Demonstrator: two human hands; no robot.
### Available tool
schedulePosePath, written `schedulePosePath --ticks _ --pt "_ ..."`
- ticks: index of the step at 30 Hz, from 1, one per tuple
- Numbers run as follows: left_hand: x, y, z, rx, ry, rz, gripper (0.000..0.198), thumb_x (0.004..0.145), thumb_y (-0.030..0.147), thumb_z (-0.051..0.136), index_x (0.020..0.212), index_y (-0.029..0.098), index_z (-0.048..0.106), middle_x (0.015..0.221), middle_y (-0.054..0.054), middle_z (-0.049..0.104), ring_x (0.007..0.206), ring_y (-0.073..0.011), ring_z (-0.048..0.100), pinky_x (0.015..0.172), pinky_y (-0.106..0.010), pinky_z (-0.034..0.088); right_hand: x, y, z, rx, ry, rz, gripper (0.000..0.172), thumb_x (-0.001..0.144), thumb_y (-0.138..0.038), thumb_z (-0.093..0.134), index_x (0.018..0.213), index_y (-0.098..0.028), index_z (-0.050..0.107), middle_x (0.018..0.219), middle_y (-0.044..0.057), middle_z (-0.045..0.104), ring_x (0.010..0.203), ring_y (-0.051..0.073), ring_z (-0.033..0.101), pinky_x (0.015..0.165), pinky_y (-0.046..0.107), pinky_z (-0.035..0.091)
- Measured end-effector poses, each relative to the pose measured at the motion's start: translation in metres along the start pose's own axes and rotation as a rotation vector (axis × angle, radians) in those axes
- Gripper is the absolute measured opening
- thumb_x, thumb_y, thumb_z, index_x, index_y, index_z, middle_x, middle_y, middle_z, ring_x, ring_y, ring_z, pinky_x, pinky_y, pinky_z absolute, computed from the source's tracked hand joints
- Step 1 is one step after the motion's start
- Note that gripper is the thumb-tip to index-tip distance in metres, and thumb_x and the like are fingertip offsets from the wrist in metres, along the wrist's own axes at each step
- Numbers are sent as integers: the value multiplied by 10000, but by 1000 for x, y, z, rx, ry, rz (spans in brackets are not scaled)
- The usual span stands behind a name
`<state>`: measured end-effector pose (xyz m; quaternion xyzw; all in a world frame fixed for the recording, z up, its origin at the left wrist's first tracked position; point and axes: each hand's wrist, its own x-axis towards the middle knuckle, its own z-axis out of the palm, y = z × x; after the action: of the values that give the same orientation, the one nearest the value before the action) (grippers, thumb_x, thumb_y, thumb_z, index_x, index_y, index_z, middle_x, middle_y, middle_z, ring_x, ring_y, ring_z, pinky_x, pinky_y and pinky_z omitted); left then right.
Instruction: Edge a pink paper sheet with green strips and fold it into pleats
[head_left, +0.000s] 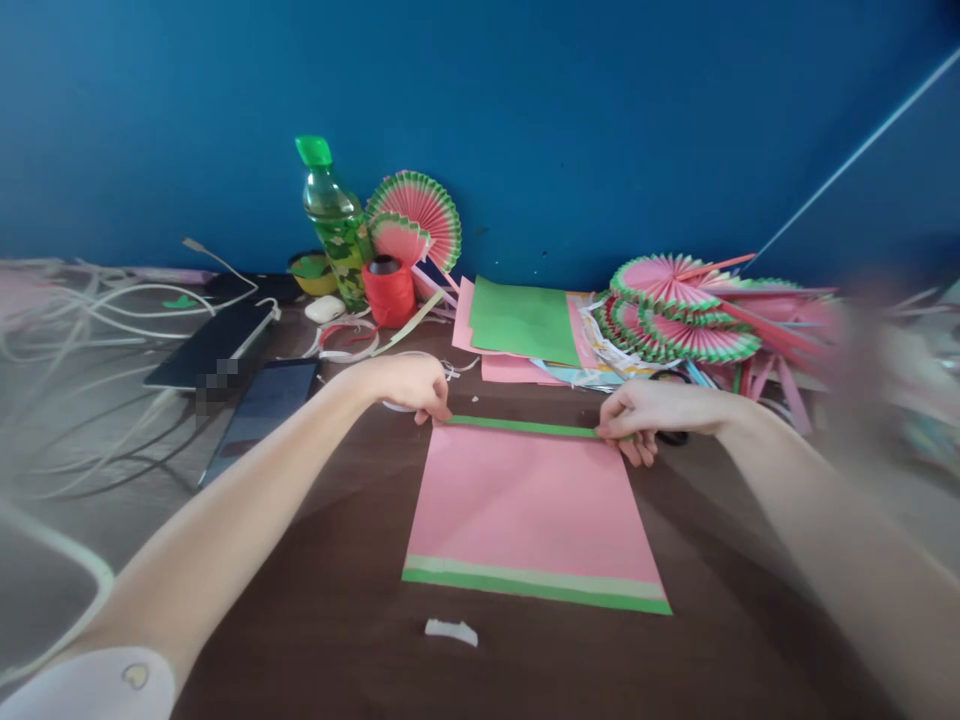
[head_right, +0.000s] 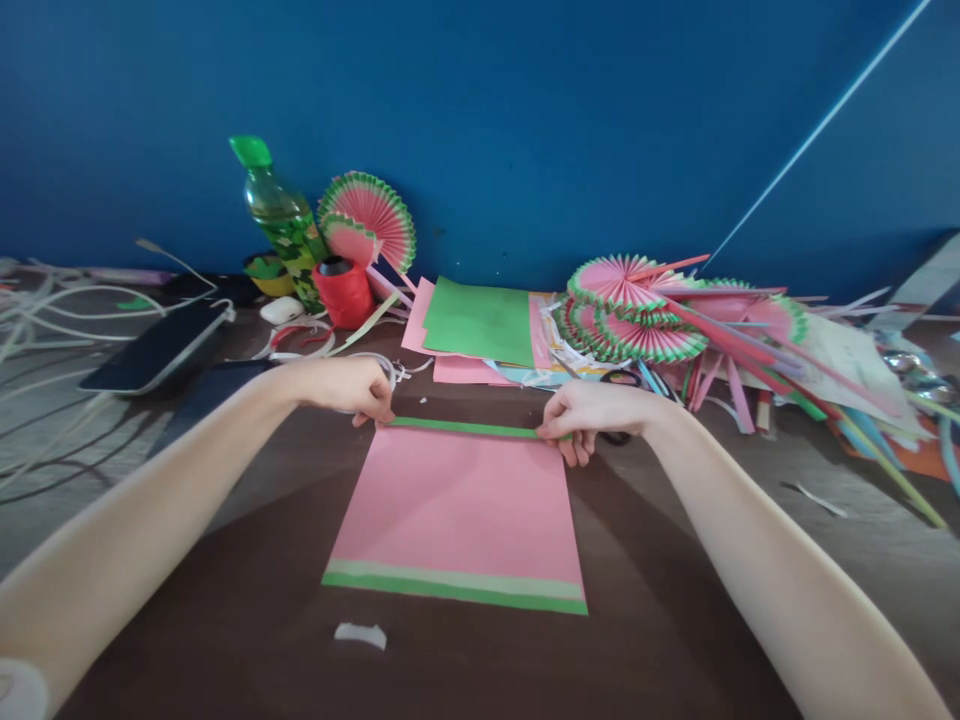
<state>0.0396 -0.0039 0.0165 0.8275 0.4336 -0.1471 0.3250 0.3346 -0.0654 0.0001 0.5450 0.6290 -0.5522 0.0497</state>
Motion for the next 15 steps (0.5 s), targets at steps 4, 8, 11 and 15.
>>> schedulePosePath --ticks 4,8,11,15 --pt "0 4 2 41 2 -22 195 635 294 572 491 171 619 452 5 564 470 -111 448 495 -234 283 4 0 3 -30 -2 12 311 685 -457 591 628 -153 556 535 32 657 419 102 570 380 185 413" --pt "-3 12 3 119 41 -53 210 622 256 550 433 169 574 421 13 525 450 -107 439 498 -237 291 5 1 5 -58 20 5 312 694 -455 582 621 -153 558 527 29 652 406 94 559 378 180 399" --pt "-4 16 3 167 63 -68 212 614 241 539 416 166 557 406 19 508 443 -102 441 490 -232 290 6 2 5 -67 28 8 332 688 -479 583 618 -157 545 516 28 647 397 95 554 370 182 391" --pt "-3 14 4 145 70 -70 189 605 245 547 433 169 575 406 21 510 443 -101 443 482 -231 287 7 2 5 -77 28 20 350 687 -502 576 607 -166 517 501 25 640 395 103 554 370 193 391"
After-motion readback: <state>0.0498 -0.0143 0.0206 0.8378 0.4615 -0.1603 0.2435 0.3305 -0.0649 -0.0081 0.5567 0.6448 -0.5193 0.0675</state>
